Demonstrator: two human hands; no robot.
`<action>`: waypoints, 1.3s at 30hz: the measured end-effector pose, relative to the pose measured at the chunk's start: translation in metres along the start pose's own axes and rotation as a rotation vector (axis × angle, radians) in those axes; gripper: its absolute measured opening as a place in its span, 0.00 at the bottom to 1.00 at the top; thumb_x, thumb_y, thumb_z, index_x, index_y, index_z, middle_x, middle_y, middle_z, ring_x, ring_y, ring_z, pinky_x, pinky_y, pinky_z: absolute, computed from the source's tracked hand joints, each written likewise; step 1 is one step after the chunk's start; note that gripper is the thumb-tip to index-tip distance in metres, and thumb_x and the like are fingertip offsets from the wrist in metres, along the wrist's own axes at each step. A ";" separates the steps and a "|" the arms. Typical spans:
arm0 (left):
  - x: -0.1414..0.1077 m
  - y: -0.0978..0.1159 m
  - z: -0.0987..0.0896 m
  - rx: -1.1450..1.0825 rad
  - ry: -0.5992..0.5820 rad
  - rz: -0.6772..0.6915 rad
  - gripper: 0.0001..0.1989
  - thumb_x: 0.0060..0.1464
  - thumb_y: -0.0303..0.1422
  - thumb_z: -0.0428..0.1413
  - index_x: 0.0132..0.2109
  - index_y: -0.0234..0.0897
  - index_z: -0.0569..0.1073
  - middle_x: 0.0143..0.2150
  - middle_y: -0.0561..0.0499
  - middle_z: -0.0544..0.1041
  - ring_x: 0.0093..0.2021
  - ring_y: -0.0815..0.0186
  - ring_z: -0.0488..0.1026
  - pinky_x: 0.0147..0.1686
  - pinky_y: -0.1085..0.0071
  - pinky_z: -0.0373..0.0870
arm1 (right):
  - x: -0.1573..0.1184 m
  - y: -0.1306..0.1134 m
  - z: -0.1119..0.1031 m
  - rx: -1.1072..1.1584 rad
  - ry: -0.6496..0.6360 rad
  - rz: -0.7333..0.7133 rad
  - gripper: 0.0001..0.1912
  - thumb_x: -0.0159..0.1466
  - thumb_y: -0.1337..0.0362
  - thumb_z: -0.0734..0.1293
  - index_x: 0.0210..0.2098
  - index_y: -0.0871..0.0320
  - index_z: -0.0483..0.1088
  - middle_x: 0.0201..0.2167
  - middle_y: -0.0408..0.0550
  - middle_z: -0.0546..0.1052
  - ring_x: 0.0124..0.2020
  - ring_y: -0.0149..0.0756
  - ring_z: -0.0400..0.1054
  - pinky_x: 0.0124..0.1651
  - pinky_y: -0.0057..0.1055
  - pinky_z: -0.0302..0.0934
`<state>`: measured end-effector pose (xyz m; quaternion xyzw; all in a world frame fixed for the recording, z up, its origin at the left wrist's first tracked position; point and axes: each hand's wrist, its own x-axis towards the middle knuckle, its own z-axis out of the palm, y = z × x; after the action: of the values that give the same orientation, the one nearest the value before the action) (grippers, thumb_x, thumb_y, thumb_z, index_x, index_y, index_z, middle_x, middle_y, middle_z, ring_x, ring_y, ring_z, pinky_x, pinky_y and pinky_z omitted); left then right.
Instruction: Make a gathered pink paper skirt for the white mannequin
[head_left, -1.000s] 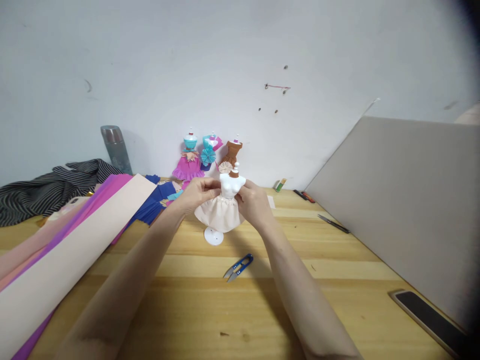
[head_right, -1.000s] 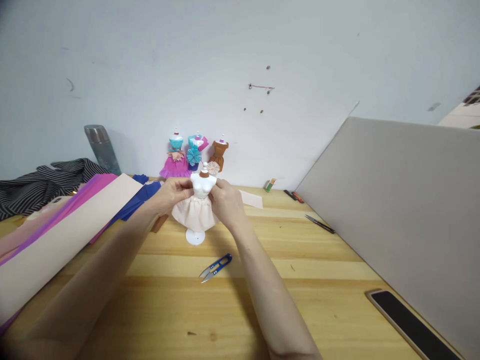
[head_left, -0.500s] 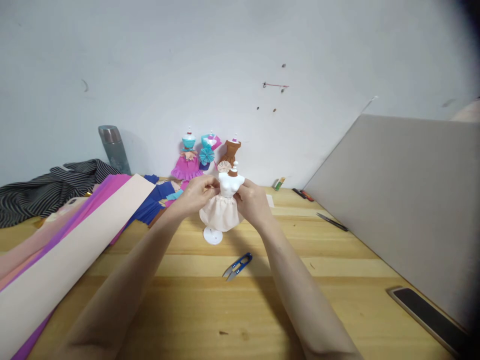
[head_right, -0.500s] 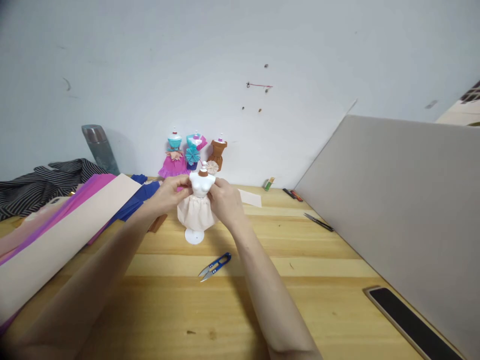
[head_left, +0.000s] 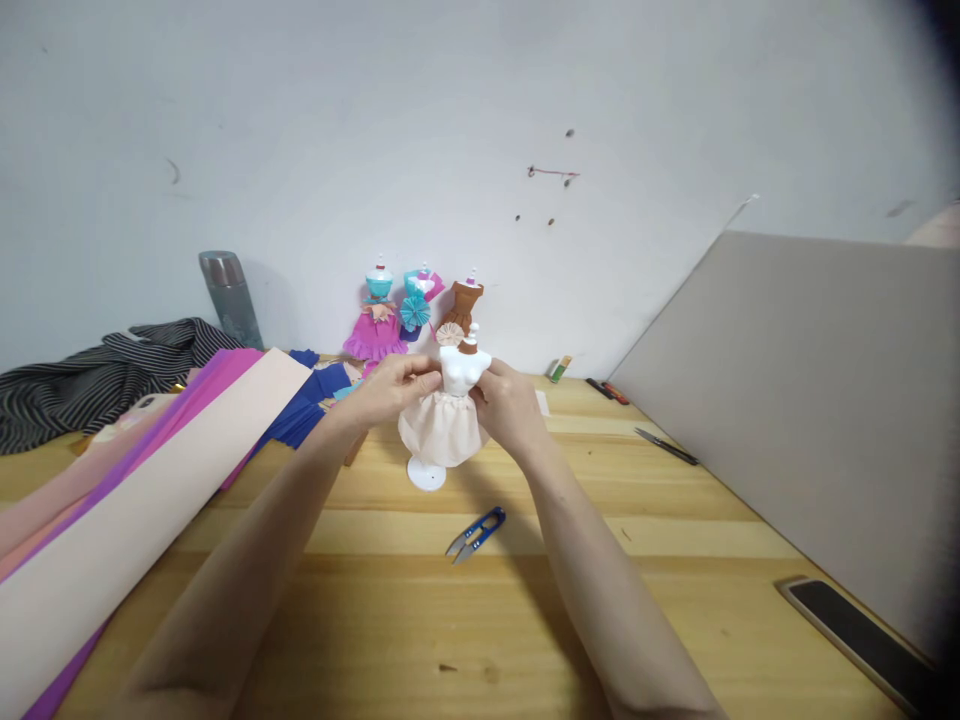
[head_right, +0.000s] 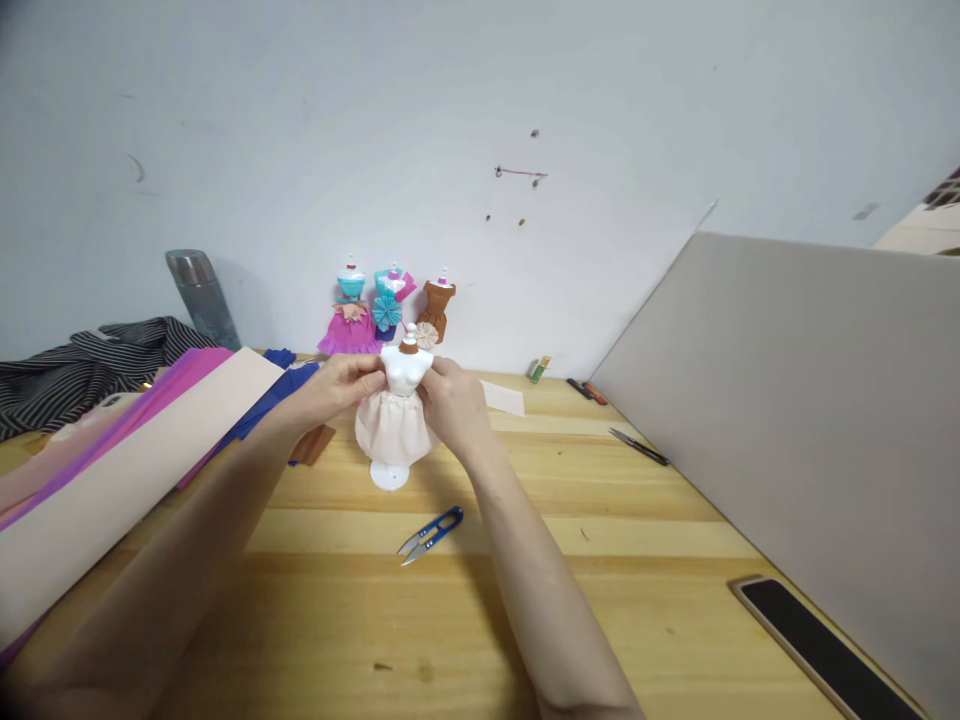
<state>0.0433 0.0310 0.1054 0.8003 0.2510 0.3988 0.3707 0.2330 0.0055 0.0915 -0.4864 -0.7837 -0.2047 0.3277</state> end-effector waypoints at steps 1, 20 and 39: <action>-0.001 0.001 -0.002 -0.001 -0.018 0.009 0.12 0.54 0.36 0.53 0.38 0.32 0.76 0.34 0.50 0.77 0.35 0.66 0.72 0.34 0.73 0.66 | 0.000 0.000 0.000 -0.006 0.000 -0.001 0.11 0.62 0.71 0.61 0.33 0.59 0.75 0.34 0.53 0.76 0.33 0.39 0.68 0.29 0.29 0.54; -0.004 0.012 0.004 0.006 0.018 -0.053 0.13 0.51 0.37 0.55 0.40 0.32 0.76 0.39 0.47 0.79 0.39 0.63 0.74 0.39 0.68 0.69 | 0.002 -0.004 -0.005 -0.050 -0.056 0.031 0.11 0.63 0.71 0.60 0.31 0.60 0.74 0.32 0.52 0.75 0.34 0.37 0.67 0.30 0.28 0.52; -0.004 0.008 0.025 -0.096 0.132 -0.118 0.12 0.48 0.36 0.59 0.36 0.30 0.75 0.35 0.47 0.79 0.35 0.63 0.73 0.34 0.70 0.69 | 0.001 -0.005 -0.006 -0.009 -0.016 0.021 0.12 0.63 0.71 0.59 0.28 0.59 0.73 0.28 0.50 0.73 0.30 0.35 0.65 0.27 0.27 0.50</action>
<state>0.0628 0.0135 0.0997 0.7375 0.3023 0.4395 0.4141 0.2304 0.0000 0.0960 -0.4979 -0.7801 -0.2008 0.3212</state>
